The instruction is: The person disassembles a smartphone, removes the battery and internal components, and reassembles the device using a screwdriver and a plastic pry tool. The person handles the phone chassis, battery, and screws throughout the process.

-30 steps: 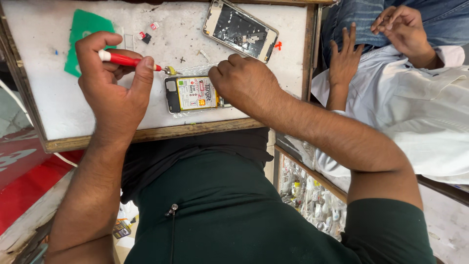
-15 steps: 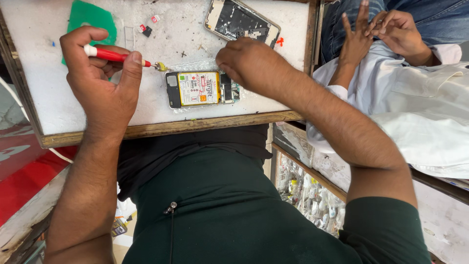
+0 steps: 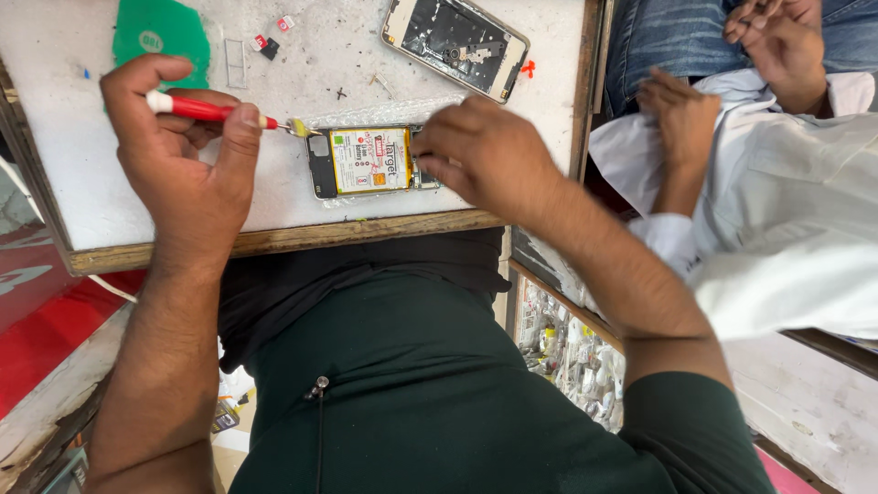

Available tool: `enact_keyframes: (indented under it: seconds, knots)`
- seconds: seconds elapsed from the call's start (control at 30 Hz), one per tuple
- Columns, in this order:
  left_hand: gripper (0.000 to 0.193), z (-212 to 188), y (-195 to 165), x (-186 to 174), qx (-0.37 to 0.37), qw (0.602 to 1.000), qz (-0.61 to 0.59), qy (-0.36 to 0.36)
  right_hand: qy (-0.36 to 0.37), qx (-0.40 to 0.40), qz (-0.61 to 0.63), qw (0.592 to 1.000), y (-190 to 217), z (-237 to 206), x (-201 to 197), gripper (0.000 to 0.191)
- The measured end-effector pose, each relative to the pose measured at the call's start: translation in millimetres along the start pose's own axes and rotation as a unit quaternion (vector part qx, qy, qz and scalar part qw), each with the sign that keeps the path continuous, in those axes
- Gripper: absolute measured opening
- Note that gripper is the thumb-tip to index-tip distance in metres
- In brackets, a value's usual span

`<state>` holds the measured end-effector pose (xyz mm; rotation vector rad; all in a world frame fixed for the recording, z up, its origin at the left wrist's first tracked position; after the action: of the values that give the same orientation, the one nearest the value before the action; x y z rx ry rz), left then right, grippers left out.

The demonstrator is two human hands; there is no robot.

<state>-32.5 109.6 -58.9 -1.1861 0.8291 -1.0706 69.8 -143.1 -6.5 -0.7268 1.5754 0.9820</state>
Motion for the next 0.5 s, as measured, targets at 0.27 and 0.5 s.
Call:
enact_keyframes:
  seconds: [0.27, 0.5]
  knots:
    - [0.042, -5, -17, 39, 0.009, 0.998, 0.041, 0.055, -0.089, 0.073, 0.039, 0.993, 19, -32, 7, 0.024]
    - [0.052, -4, -32, 92, 0.104, 0.975, 0.143, 0.133, -0.125, 0.143, 0.110, 0.976, 22, -40, 13, 0.025]
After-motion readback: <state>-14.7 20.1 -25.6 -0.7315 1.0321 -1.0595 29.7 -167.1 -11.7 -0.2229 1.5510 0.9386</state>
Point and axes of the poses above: each hand's wrist, its own z-axis towards the middle knuckle, its own x-axis out of the palm, y = z × x, the point moved 6 cm from there along z, towards the middle knuckle, and after that the axes turned 9 degrees about -z, right-handed, at the moved point
